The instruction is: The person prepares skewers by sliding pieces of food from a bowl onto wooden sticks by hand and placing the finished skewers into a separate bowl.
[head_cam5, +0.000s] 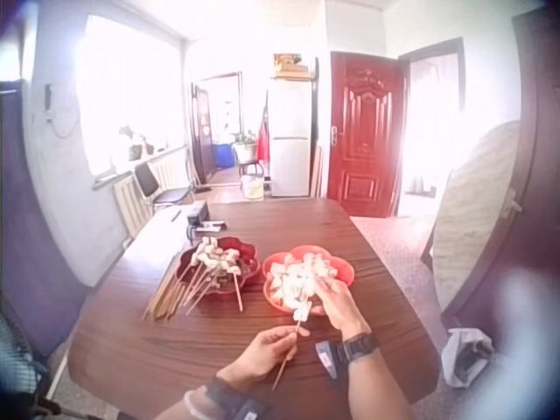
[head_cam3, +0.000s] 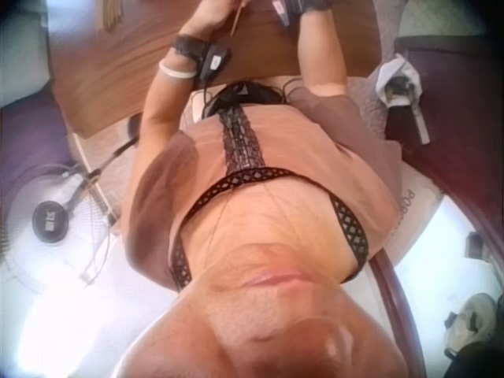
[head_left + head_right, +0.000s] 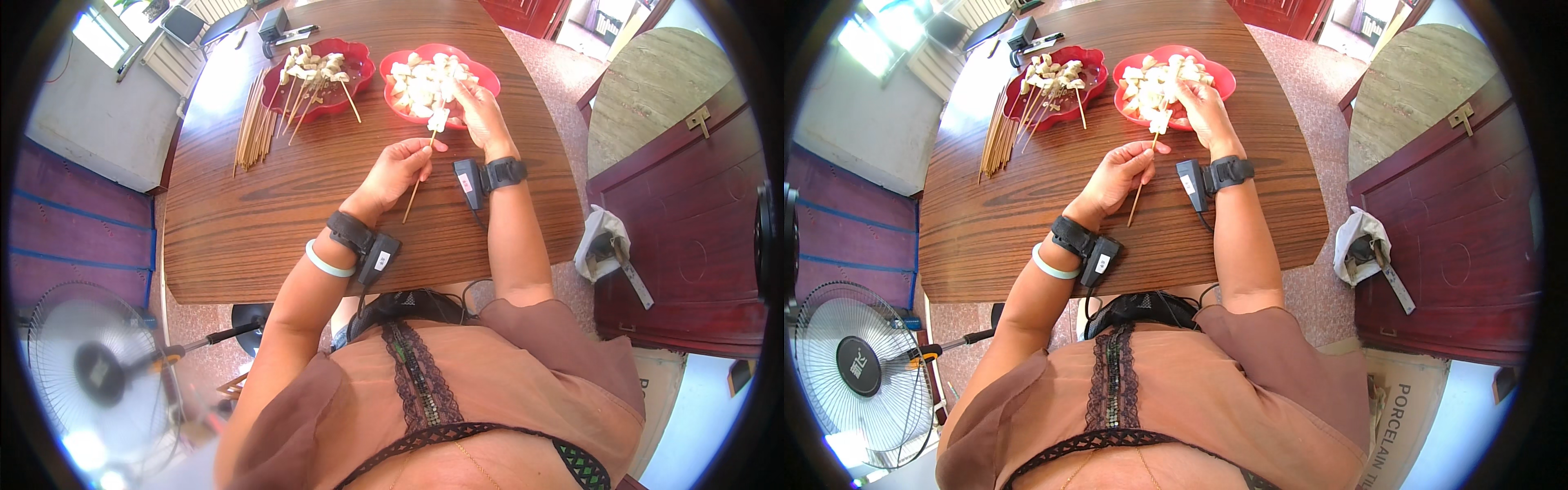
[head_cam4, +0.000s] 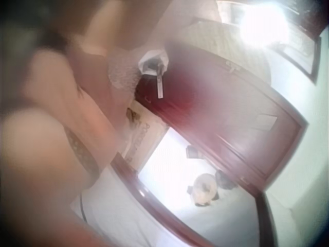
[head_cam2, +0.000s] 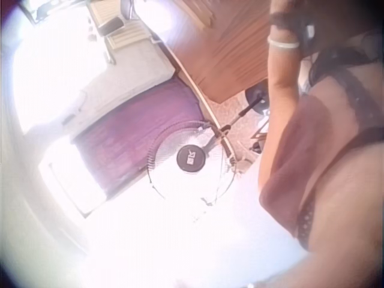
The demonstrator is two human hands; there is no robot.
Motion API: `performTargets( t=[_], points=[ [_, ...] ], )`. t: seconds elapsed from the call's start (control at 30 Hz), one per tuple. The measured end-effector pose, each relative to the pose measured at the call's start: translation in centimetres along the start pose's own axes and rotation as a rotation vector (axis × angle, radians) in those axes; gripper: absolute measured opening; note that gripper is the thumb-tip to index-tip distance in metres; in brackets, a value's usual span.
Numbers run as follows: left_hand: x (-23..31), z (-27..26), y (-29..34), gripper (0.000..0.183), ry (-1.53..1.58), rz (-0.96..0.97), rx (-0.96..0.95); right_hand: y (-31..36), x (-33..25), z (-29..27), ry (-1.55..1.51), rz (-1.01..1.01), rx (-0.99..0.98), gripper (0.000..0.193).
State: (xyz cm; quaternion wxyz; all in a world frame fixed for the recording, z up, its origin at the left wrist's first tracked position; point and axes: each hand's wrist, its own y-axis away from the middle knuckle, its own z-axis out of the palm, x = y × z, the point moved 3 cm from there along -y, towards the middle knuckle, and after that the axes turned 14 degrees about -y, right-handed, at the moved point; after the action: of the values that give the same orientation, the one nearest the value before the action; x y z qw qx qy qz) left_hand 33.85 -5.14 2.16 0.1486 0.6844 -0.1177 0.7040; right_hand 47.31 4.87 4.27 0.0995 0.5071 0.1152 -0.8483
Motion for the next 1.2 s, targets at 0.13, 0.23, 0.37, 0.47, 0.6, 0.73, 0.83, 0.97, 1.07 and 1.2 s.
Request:
performTargets(
  t=[0.13,0.23,0.37,0.47,0.6,0.73,0.83,0.97,1.07,1.2],
  points=[
    [0.2,0.0,0.2,0.023,-0.017,-0.003,-0.005,0.3,-0.5,0.3,0.121,-0.013,0.002,0.028],
    [0.1,0.2,0.1,0.023,0.001,-0.004,-0.008,0.2,-0.3,0.0,0.154,-0.039,-0.013,0.03],
    [0.0,0.3,-0.1,0.023,0.012,-0.001,-0.004,0.1,0.0,-0.3,0.161,-0.033,-0.034,0.03],
    [0.2,0.3,-0.1,0.023,0.048,-0.015,0.002,0.0,0.0,-0.1,-0.004,-0.066,0.011,0.031],
    [0.3,0.3,-0.2,0.023,0.094,-0.037,0.011,-0.3,-0.7,-1.0,-0.163,-0.136,0.143,0.03],
    [0.1,-0.5,-0.1,0.022,0.113,-0.036,0.017,-0.4,-2.0,-3.6,-0.133,-0.392,0.377,0.028],
    [0.2,-0.9,0.0,0.022,0.118,-0.035,0.039,0.2,-2.7,-5.7,-0.168,-0.4,0.535,0.027],
    [-0.2,-1.1,-0.2,0.021,0.16,-0.025,0.014,0.5,-2.3,-6.9,-0.12,-0.299,0.555,0.026],
    [-0.2,-0.9,-0.3,0.021,0.166,-0.025,-0.01,0.1,-0.5,-7.8,-0.127,-0.23,0.549,0.022],
    [-0.4,-1.1,-0.3,0.02,0.198,-0.028,-0.02,-0.3,0.1,-8.1,-0.112,-0.185,0.515,0.019]
  ],
)
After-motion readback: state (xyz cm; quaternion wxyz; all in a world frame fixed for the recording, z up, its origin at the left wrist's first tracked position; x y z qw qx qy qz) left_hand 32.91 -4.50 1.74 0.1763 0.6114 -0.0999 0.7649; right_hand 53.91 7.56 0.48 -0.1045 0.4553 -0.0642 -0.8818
